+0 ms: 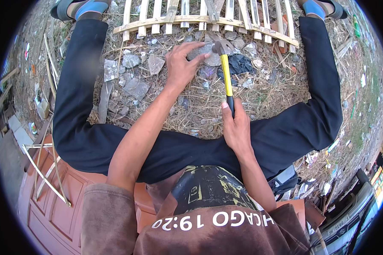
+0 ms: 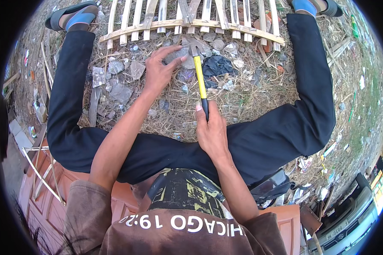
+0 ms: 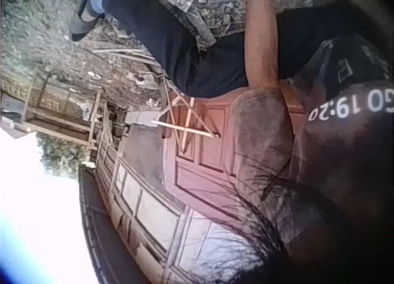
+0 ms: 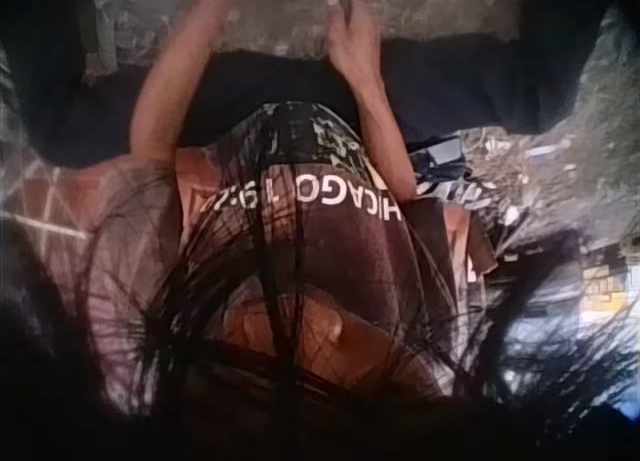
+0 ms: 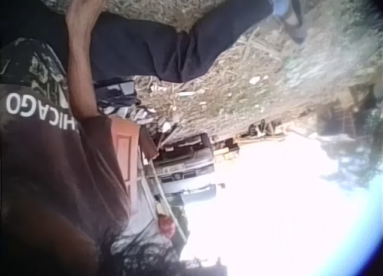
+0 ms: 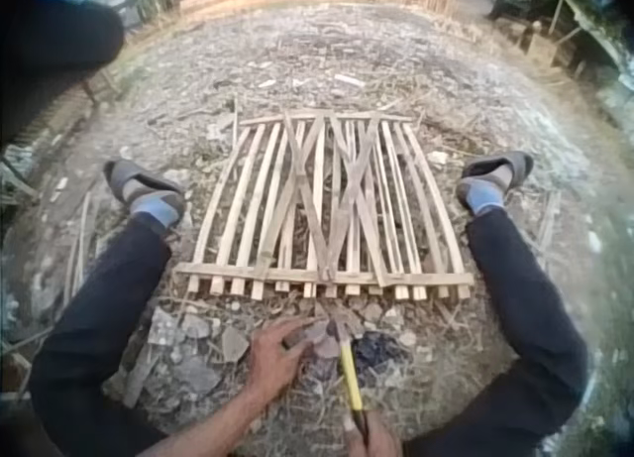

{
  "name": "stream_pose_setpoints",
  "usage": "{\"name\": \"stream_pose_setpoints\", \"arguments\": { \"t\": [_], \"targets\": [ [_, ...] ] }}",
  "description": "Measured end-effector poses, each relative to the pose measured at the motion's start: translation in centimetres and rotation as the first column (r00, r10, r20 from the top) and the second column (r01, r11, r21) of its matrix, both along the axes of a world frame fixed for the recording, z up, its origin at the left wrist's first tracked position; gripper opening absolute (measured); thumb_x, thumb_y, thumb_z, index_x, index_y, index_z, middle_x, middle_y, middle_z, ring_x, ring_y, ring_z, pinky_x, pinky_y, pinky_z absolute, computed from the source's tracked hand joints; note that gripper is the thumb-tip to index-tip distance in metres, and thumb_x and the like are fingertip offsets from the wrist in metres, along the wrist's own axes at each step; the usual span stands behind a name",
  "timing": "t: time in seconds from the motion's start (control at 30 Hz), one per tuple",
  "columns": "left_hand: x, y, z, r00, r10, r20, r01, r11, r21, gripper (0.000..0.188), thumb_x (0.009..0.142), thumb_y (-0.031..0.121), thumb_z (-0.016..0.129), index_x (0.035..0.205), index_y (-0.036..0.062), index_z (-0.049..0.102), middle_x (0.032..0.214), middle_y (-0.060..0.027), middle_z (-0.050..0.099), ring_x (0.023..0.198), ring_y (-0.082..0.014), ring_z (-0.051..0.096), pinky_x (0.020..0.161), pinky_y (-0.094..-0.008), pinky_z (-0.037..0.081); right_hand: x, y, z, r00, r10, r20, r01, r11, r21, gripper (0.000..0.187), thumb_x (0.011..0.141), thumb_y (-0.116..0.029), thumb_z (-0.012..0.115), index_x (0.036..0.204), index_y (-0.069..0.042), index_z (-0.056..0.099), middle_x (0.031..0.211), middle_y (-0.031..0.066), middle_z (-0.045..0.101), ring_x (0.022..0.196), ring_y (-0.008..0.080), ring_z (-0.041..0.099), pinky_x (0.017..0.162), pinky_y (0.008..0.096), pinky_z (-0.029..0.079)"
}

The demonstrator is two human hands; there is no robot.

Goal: The person uses a hammer to drive small metal fasteners into thin wood slats. They pick up the fasteners from a small plastic container and position them by hand before striking them with the hammer while sitting on the ground.

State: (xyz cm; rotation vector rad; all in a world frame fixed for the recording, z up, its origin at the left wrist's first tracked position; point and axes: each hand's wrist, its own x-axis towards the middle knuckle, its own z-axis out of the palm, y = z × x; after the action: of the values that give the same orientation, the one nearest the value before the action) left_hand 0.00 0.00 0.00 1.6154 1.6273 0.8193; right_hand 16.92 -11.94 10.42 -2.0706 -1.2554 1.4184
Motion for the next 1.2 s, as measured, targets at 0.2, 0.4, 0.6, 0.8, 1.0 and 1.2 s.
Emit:
{"name": "stream_pose_setpoints", "arguments": {
  "t": [0.2, 0.4, 0.6, 0.8, 1.0, 1.2],
  "targets": [
    [0.0, 1.2, -0.3, 0.995, 0.021, 0.097, -0.016, 0.999, -0.05, 0.032, 0.079, 0.031, 0.084, 0.106, 0.0138, 0.079, 0.113, -0.0067, 0.074, 0.116, -0.028, 0.063, 0.105, -0.0455, 0.043, 0.2, 0.4, -0.1, 0.997, -0.062, -0.035, 0.064, 0.997, 0.041, 0.028, 0.106, -0.029, 0.052, 0.097, -0.003, 0.05, 0.065, 0.017, 0.058, 0.055, 0.0338, 0.061, 0.055, 0.0461, 0.044],
    [-0.3, 1.0, -0.6, 0.996, -0.006, 0.094, 0.012, 0.998, -0.059, 0.037, 0.076, 0.031, 0.085, 0.109, 0.016, 0.078, 0.113, -0.0066, 0.074, 0.116, -0.0296, 0.062, 0.105, -0.0452, 0.043, -0.1, 0.2, 0.0, 0.999, 0.031, 0.02, -0.033, 0.997, 0.074, 0.027, 0.106, -0.028, 0.053, 0.101, -0.002, 0.051, 0.062, 0.018, 0.056, 0.056, 0.0379, 0.061, 0.055, 0.0475, 0.044],
    [-0.4, 0.9, -0.5, 0.998, -0.025, 0.059, 0.026, 0.999, -0.028, 0.038, 0.077, 0.031, 0.085, 0.111, 0.0147, 0.077, 0.114, -0.0081, 0.073, 0.116, -0.029, 0.063, 0.104, -0.0438, 0.044, -0.3, 0.2, 0.0, 1.0, 0.02, 0.017, -0.021, 0.997, 0.072, 0.027, 0.106, -0.029, 0.053, 0.101, -0.002, 0.051, 0.062, 0.018, 0.056, 0.057, 0.0388, 0.061, 0.056, 0.0485, 0.043],
    [-0.7, -2.2, 0.9, 0.943, -0.148, -0.299, 0.204, 0.965, 0.167, 0.057, 0.087, 0.031, 0.077, 0.138, 0.0116, 0.061, 0.139, -0.0114, 0.06, 0.126, -0.0304, 0.056, 0.107, -0.0436, 0.039, -0.1, 0.1, -0.2, 1.0, -0.015, -0.01, 0.016, 0.999, 0.039, 0.029, 0.106, -0.03, 0.052, 0.099, -0.002, 0.05, 0.062, 0.0175, 0.057, 0.056, 0.0369, 0.061, 0.055, 0.0472, 0.044],
    [0.4, -4.5, 0.7, 0.851, -0.171, -0.497, 0.276, 0.95, 0.145, 0.062, 0.096, 0.04, 0.065, 0.149, 0.0105, 0.049, 0.159, -0.01, 0.04, 0.143, -0.0346, 0.039, 0.111, -0.0488, 0.033, 0.1, 0.0, -0.2, 0.997, -0.06, -0.043, 0.061, 0.998, 0.024, 0.029, 0.106, -0.03, 0.053, 0.098, -0.002, 0.05, 0.063, 0.0159, 0.058, 0.056, 0.0329, 0.061, 0.055, 0.0459, 0.044],
    [0.8, -5.2, 0.4, 0.817, -0.128, -0.562, 0.273, 0.944, 0.182, 0.059, 0.096, 0.039, 0.065, 0.147, 0.0117, 0.052, 0.157, -0.0058, 0.044, 0.144, -0.0364, 0.039, 0.112, -0.0493, 0.034, 0.1, 0.0, 0.0, 0.998, -0.054, -0.037, 0.055, 0.998, 0.023, 0.028, 0.106, -0.03, 0.054, 0.099, -0.002, 0.051, 0.063, 0.0163, 0.057, 0.057, 0.0334, 0.061, 0.056, 0.0458, 0.044]
  ]
}}
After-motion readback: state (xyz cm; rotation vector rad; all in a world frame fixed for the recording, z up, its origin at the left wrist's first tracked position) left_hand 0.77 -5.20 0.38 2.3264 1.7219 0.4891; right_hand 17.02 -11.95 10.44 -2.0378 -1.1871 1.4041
